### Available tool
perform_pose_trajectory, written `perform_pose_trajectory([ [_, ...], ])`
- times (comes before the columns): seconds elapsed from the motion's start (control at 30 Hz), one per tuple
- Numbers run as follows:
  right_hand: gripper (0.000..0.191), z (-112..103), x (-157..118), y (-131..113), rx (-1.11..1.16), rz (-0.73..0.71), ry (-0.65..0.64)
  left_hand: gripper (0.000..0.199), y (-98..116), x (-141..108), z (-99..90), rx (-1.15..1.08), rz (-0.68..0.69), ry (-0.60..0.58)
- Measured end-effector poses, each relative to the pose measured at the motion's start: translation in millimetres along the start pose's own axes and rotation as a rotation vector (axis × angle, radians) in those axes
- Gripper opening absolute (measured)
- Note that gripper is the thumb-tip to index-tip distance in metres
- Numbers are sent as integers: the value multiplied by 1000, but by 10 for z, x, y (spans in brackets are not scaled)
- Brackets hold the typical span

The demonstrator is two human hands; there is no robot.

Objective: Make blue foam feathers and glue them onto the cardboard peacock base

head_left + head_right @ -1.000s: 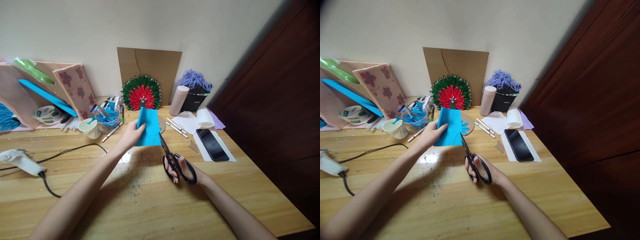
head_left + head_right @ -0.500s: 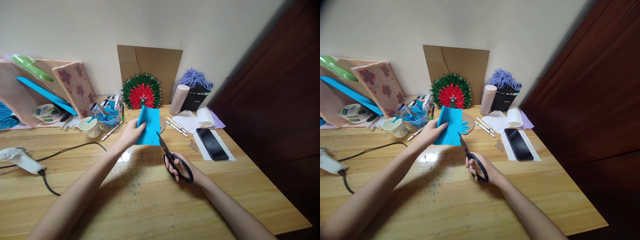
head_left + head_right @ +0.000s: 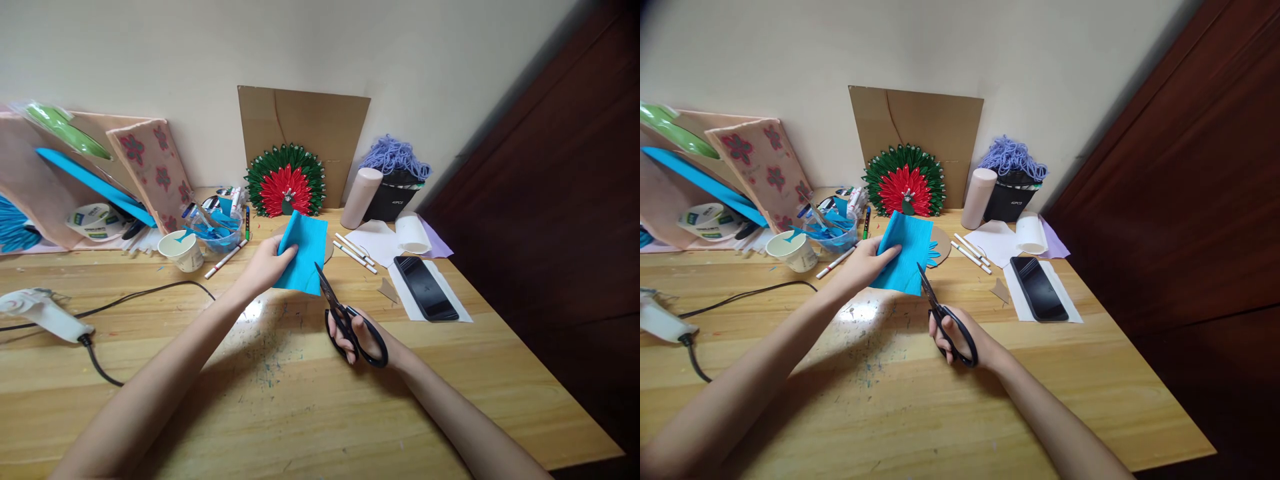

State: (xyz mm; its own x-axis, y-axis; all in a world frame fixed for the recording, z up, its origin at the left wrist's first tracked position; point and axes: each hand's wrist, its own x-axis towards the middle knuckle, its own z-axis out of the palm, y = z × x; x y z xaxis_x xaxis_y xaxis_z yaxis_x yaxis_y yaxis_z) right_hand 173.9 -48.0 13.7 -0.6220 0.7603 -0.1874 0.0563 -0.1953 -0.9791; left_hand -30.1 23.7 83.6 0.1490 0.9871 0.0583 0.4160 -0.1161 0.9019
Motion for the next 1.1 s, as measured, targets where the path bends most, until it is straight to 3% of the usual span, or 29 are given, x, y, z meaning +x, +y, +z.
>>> perform_pose_trajectory([
  [0.33, 73, -3, -15, 7, -52, 2, 15, 26, -31, 31, -54, -11, 7, -22],
  [0.57, 74, -12, -31, -27, -7, 36, -103, 32, -88, 82, -165, 8, -8, -20],
  [0.77, 71, -23, -82, -107, -93, -7, -247, 36, -138, 108, -260, -3, 60, -207],
  [0.93, 71, -40, -106, -101, -148, 41, -363, 38, -103, 60, -299, 69, 102, -388],
  [1.1, 69, -21, -113, -122, -176, 113, -378, 47, -99, 50, -241, 69, 124, -399],
])
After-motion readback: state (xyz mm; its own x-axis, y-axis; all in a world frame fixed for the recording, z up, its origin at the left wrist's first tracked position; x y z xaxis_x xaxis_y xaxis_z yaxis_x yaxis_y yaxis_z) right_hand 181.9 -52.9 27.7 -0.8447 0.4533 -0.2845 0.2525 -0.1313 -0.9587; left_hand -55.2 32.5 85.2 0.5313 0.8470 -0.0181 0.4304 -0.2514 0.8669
